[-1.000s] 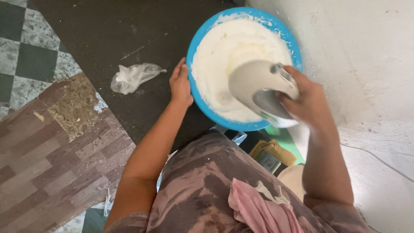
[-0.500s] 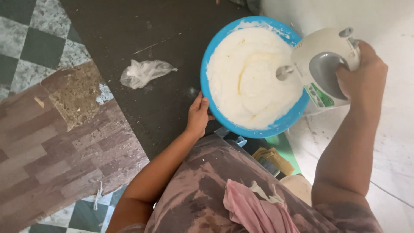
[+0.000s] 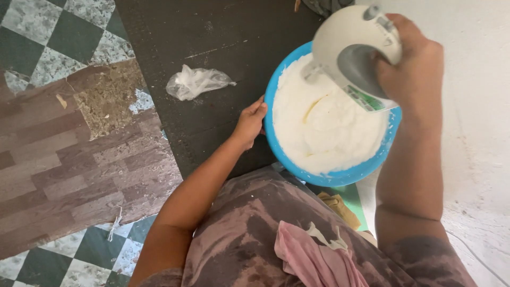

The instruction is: Using an electric hand mixer to whip cream or frosting in a blue bowl on a work surface.

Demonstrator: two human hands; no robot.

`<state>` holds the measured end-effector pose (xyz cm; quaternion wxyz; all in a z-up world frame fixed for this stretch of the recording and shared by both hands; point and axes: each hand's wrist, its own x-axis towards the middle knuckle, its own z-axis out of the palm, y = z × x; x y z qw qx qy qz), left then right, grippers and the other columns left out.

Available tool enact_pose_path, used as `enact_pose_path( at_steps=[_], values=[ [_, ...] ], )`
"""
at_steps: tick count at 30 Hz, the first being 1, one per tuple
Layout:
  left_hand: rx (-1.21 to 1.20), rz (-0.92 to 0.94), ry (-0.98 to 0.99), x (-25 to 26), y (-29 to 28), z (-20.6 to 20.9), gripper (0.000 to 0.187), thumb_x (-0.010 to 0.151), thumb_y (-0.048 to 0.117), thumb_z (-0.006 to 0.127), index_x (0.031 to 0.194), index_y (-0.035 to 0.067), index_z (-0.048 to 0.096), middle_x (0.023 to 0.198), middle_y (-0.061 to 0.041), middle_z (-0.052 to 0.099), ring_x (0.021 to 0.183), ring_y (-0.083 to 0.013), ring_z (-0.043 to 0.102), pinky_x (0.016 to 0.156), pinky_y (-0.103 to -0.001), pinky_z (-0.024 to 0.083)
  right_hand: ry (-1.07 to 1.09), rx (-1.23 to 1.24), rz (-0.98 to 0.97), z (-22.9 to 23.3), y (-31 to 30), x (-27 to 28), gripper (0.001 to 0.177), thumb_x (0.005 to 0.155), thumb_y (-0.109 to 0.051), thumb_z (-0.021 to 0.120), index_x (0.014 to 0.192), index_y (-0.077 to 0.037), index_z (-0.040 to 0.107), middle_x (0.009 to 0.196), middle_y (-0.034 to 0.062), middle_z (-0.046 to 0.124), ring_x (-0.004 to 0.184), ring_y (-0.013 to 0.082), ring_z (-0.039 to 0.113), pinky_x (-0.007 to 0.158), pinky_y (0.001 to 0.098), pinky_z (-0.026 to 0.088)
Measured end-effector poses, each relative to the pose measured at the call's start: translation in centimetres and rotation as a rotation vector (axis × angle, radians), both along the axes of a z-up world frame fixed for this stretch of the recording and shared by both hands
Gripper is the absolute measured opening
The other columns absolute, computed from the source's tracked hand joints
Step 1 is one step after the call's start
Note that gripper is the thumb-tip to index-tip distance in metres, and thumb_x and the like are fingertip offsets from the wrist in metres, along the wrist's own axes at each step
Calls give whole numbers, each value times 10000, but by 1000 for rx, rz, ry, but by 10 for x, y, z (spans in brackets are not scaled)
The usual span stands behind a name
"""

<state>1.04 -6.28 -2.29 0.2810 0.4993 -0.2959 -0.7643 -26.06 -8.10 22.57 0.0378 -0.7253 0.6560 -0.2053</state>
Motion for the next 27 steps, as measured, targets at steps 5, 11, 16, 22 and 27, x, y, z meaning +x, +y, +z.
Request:
enact_pose_path(
  at_steps=[5,11,16,22,27],
  values=[
    [36,-45,6,-2,-21,5,552,1053,357,475,1585,212,458,891,-44,733,627,-142,623,480,-364,576,20,-2,168,7,20,40,619,822,35,700,1441,16,671,1300,219,742,1062,357,729,918,435,560],
    [188,2,83,-11,-42,-10,577,974,393,595,1519,207,562,1146,-40,761,905,-200,721,620,-407,598,100,144,301,6,81,61,545,959,-312,799,1415,-68,627,1009,73,774,818,187,749,603,298,635],
    [203,30,37,-9,-50,29,491,978,339,604,1440,176,634,1217,-37,751,1024,-209,730,793,-418,630,-166,438,-143,23,127,43,521,789,-293,861,1271,-181,697,1242,-68,737,1163,74,664,994,274,476],
    [-39,190,-148,-14,-22,14,662,937,482,559,1491,122,528,1528,-104,562,1378,-250,562,1111,-392,504,-79,233,-560,-16,144,-51,587,879,-79,666,1458,-17,592,1416,227,621,1253,413,573,1028,473,423],
    [-31,124,-164,-15,56,30,523,1002,463,456,1381,130,591,1214,-51,669,1043,-187,624,884,-367,520,-137,120,-501,-44,120,-46,629,872,-159,711,1461,-40,525,1336,205,646,1208,412,589,1011,472,431]
  ],
)
